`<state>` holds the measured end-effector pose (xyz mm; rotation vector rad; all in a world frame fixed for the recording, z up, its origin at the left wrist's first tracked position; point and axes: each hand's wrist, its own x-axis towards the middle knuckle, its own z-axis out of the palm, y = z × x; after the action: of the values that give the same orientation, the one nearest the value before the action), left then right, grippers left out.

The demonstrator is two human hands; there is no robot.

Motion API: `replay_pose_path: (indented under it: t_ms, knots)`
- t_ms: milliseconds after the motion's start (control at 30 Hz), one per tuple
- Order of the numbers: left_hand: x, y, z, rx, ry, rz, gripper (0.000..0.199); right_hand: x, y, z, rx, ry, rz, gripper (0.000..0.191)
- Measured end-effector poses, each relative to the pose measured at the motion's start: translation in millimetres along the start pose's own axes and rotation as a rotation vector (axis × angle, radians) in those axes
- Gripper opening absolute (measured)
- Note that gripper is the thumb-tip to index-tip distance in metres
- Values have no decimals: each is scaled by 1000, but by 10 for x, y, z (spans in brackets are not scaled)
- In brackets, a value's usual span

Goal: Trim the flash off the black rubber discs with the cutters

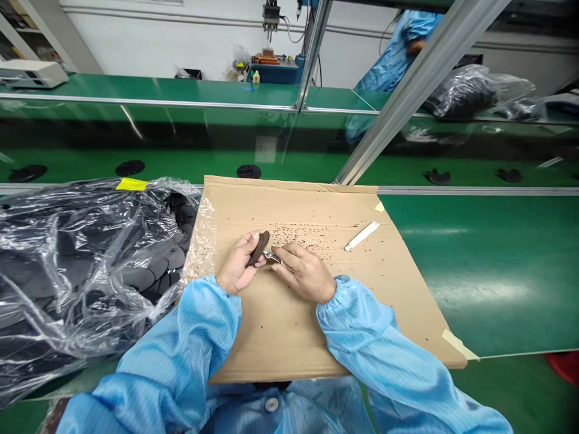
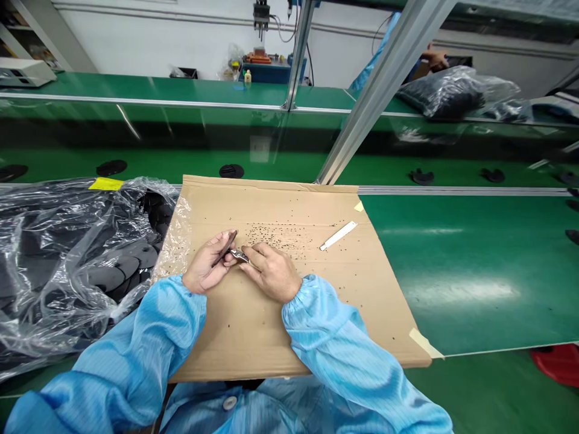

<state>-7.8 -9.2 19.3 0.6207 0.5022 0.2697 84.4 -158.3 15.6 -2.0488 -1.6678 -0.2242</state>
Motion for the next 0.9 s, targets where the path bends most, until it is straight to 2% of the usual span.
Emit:
replay_pose_path:
  t_ms: [167, 267, 367, 500, 567, 633, 833, 900]
  knots:
    - [-20, 28, 12, -70, -49, -39, 23, 10, 71, 0, 136, 99, 47, 34]
    - [-12, 35, 1, -104, -66, -57, 21, 7, 150, -2, 63, 119, 132, 35]
    - [4, 28, -5, -69, -36, -15, 26, 2, 253, 23, -61, 145, 200, 37]
    - [13, 2, -6, -32, -44, 44, 35, 19, 325, 43, -132, 89, 247, 40]
    - [12, -8, -14, -38, -60, 70, 33, 34, 317, 29, -125, 44, 251, 37]
    - [7, -10, -29, -39, -63, 77, 30, 42, 302, 7, -116, 54, 246, 35]
    - [-21, 9, -33, 5, -57, 59, 34, -9, 304, -36, -70, 319, 311, 28]
    - [-32, 2, -19, 10, -51, 79, 34, 9, 249, -69, -12, 412, 286, 24]
